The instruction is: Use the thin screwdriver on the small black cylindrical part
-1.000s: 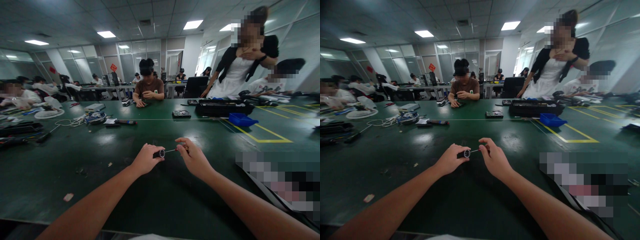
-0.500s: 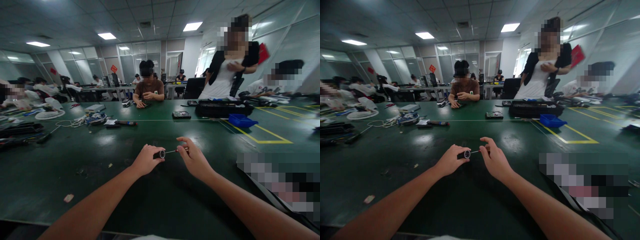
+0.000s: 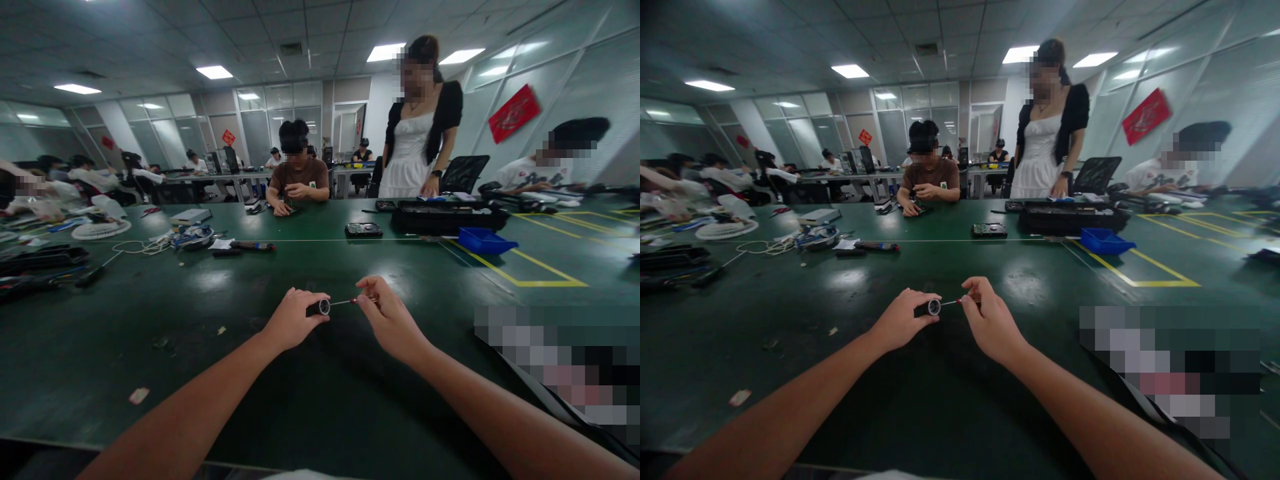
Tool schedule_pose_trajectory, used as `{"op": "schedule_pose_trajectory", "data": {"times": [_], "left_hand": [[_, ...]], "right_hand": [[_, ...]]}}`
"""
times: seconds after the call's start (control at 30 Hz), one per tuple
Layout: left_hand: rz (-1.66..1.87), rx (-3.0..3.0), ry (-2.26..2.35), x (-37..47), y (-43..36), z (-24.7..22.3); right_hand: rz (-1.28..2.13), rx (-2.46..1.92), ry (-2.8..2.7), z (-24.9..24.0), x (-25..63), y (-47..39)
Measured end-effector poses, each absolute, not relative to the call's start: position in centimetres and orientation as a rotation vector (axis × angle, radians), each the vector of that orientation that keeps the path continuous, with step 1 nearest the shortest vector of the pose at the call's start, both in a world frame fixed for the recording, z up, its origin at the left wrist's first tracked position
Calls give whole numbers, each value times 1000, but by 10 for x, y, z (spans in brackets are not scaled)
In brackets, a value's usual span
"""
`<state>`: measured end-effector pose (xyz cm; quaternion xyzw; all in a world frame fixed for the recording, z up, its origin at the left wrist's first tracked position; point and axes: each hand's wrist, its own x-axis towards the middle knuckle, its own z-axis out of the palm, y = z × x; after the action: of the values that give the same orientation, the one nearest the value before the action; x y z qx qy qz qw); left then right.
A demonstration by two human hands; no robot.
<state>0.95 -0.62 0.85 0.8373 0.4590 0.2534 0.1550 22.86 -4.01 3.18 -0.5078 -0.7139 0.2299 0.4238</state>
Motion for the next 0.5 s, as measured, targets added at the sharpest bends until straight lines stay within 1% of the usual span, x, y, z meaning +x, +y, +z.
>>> {"op": "schedule_pose_trajectory", "data": {"times": [0.17, 0.37, 0.5], "left_hand": [[706, 2418, 1302, 10, -6, 7], [725, 2394, 1310, 10, -5, 9], [727, 2363, 1336, 11, -8, 10]], "right_hand": [[601, -1302, -1785, 34, 228, -39], [589, -1219, -1762, 31, 228, -40], [706, -1202, -1645, 30, 228, -37]]}}
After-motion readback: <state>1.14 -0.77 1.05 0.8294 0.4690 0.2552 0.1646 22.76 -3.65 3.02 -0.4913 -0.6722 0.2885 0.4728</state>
